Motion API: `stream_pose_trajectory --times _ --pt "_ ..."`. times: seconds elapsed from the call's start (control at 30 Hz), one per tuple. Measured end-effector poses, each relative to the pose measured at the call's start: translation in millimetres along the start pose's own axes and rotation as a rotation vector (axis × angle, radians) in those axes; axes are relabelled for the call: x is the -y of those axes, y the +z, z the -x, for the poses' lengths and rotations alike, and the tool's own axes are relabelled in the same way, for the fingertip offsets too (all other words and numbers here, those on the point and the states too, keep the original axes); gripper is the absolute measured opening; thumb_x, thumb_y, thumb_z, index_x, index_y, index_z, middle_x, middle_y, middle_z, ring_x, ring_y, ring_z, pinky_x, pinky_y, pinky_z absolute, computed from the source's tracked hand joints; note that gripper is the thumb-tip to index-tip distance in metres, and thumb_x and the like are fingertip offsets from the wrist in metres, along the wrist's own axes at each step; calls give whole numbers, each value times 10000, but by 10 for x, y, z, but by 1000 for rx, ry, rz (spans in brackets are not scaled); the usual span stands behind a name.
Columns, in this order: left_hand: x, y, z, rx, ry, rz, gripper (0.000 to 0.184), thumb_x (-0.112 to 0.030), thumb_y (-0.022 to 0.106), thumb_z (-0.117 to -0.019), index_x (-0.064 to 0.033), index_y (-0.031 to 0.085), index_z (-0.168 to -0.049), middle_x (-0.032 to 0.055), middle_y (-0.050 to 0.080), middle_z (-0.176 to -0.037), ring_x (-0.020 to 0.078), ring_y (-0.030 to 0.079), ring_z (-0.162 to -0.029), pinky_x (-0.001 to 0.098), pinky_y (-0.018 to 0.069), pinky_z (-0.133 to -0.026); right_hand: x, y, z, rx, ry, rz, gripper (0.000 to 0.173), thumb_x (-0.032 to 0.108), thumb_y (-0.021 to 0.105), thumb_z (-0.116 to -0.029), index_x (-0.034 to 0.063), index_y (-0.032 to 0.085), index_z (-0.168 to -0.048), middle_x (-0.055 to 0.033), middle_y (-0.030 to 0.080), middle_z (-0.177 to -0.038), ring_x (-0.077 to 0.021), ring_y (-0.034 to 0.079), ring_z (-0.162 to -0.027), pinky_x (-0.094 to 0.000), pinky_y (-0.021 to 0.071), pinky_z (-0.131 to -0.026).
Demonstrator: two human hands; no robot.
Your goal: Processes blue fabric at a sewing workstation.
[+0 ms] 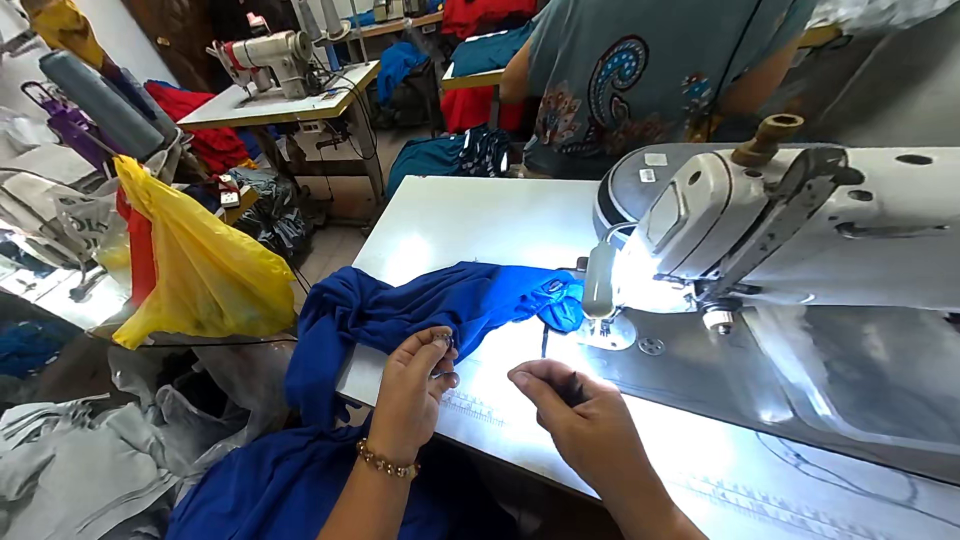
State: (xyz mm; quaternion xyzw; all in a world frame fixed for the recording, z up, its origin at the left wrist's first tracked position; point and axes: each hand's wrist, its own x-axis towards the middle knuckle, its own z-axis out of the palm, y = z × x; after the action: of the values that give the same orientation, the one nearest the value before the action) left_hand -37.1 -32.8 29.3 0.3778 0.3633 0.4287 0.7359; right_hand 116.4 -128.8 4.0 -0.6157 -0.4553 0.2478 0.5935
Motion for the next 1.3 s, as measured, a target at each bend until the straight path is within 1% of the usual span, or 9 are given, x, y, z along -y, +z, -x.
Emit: stream_pose_trajectory --times 0.07,0.17,0.3,0.57,0.73,0.9,1.1,1.2,1.3 --pt "-16 6 1 -5 -1 -31 184 -67 510 -1042 -66 683 -1104 31 656 -904 94 628 -724 230 554 -656 4 -33 -19 -20 -20 30 139 210 612 -966 173 744 -951 132 590 -647 53 440 -471 -122 353 -424" --pt "-39 11 -2 6 -10 -47 145 -81 547 -1036 -77 691 -1052 37 691 -928 89 643 -731 224 554 -650 -3 -100 -43 -50 -38 42 146 217 611 -970 169 749 -961 131 591 -643 48 435 -459 -127 355 -415" --pt "-57 42 -4 1 -17 -46 143 -92 551 -1040 -84 692 -1014 35 681 -926 83 632 -720 203 537 -621 -8 -188 -50 -97 -3 45 131 197 629 -952 146 750 -956 125 612 -646 46 455 -451 -131 372 -405" --pt "-59 77 -28 -45 -20 -61 173 -144 518 -1062 -101 661 -973 -3 610 -841 60 579 -666 184 506 -588 -64 -315 -29 -141 39 47 109 162 623 -926 126 725 -932 123 605 -642 49 457 -441 -128 372 -394" --pt "-64 30 -70 -62 -8 -38 171 -141 520 -1058 -105 651 -954 -12 590 -825 57 569 -664 183 504 -598 -88 -367 -4 -150 64 47 89 154 630 -926 120 711 -916 134 590 -634 56 448 -434 -120 377 -390" --pt "-112 -2 -76 -82 1 -28 170 -146 526 -1056 -113 650 -944 -17 585 -810 56 558 -652 182 491 -588 -100 -441 67 -123 45 95 91 129 633 -936 78 708 -933 120 630 -701 75 487 -497 -100 403 -445" --pt "-169 -66 -75 -119 -2 -20 203 -228 522 -1060 -158 637 -908 -38 586 -799 43 554 -634 172 479 -564 -109 -684 154 -141 59 178 103 91 613 -951 26 694 -954 98 620 -737 79 507 -546 -106 438 -494" --pt "-173 -76 -88 -137 -10 11 201 -217 534 -1053 -151 639 -894 -31 586 -792 48 554 -626 172 475 -553 -161 -824 182 -175 54 201 82 75 610 -952 27 676 -941 99 621 -752 80 510 -560 -111 446 -505" --pt "-172 -89 -152 -163 -24 74 218 -178 521 -1056 -129 634 -876 -16 587 -782 61 560 -620 176 482 -545 -242 -990 202 -202 48 192 65 41 591 -945 50 646 -912 130 612 -749 91 502 -554 -114 445 -502"
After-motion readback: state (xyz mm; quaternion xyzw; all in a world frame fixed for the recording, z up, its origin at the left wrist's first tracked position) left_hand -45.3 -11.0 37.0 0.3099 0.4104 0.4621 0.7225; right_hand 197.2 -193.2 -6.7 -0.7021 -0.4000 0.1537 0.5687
